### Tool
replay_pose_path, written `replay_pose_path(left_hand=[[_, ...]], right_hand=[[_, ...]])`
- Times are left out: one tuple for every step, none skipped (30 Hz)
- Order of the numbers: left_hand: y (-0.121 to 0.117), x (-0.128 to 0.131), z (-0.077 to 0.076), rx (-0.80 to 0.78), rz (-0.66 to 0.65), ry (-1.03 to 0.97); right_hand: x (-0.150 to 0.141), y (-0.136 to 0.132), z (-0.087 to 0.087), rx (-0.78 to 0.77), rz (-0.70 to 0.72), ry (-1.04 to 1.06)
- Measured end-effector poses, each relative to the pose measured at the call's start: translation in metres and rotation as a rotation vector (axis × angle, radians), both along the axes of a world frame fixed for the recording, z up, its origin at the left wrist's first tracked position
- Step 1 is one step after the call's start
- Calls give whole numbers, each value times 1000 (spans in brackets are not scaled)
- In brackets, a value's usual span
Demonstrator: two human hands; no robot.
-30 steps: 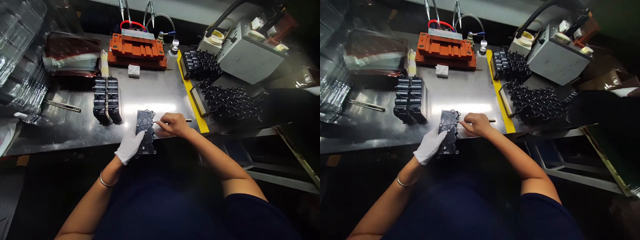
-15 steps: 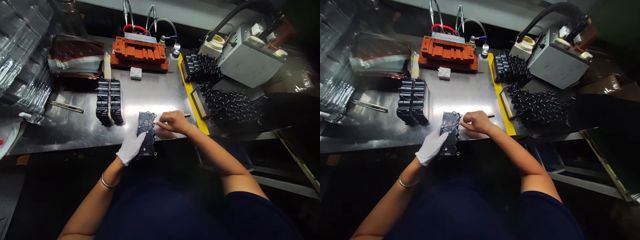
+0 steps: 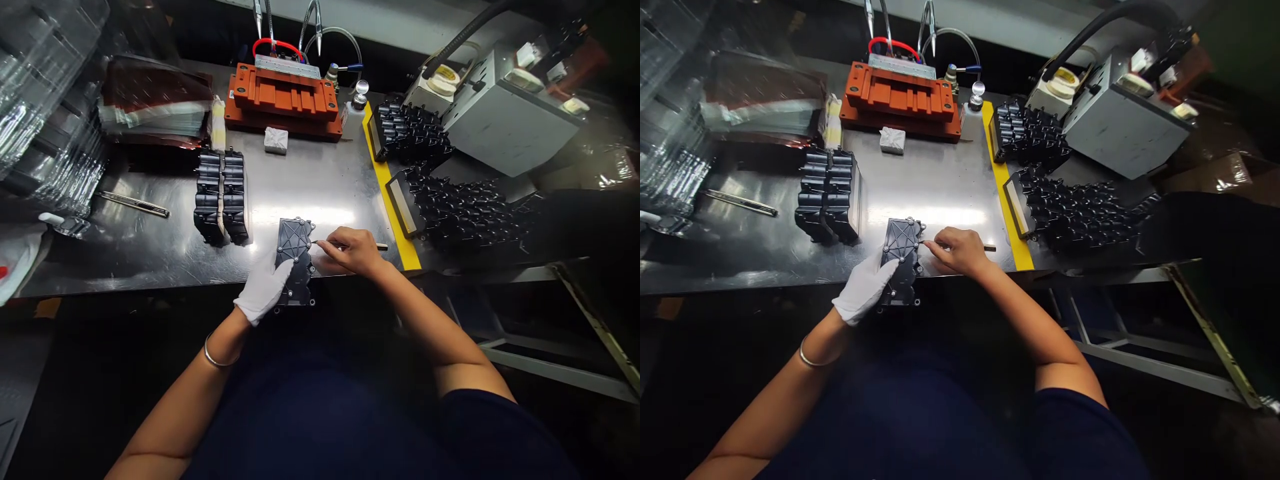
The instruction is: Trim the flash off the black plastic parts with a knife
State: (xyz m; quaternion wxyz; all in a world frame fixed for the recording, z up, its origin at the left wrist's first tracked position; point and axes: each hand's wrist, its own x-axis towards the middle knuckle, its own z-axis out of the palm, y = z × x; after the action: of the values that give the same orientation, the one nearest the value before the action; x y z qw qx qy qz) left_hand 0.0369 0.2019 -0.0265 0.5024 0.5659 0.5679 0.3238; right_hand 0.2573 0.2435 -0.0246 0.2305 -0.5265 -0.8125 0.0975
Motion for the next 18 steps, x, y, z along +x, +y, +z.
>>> replay_pose_path(left_hand=[[0, 0, 1, -5, 2, 6], [-1, 0, 1, -11, 4, 10], [-1, 0, 2, -19, 5, 10], [-2, 0, 3, -27, 8, 8], [-2, 0, 3, -34, 11, 4], [-2, 0, 4, -39, 12, 1], [-2, 0, 4, -40, 13, 0], [-2, 0, 4, -38, 13, -4], [-2, 0, 4, -36, 14, -14], [-2, 0, 4, -33, 17, -25], [-2, 0, 3, -32, 20, -37], [-2, 0, 3, -32, 25, -45], [-2, 0, 2, -35, 31, -51], [-2, 0, 2, -41, 34, -54], [-2, 0, 2, -45, 36, -51], [-2, 1, 2, -48, 34, -45], [-2, 1, 3, -47, 33, -39], [-2, 1, 3, -42, 29, -32]], right_hand=[[0, -1, -1, -9, -15, 5], [0, -1, -3, -20, -24, 8], [0, -2, -4, -30, -29, 10], [0, -2, -5, -36, -33, 13], [-1, -3, -5, -39, -39, 16], [-1, -4, -6, -36, -50, 21], [-1, -5, -6, -31, -64, 28], [-2, -6, -6, -25, -79, 37], [-2, -7, -6, -20, -90, 46], [-3, -8, -5, -20, -96, 54], [-4, -9, -5, -24, -97, 58], [-4, -9, -4, -31, -96, 58], [-5, -10, -4, -40, -96, 53], [-5, -11, -4, -48, -100, 48], [-6, -12, -3, -55, -108, 44], [-7, -13, -4, -61, -121, 42], [-7, -15, -4, -65, -136, 44], [-9, -17, -4, -67, -153, 47]])
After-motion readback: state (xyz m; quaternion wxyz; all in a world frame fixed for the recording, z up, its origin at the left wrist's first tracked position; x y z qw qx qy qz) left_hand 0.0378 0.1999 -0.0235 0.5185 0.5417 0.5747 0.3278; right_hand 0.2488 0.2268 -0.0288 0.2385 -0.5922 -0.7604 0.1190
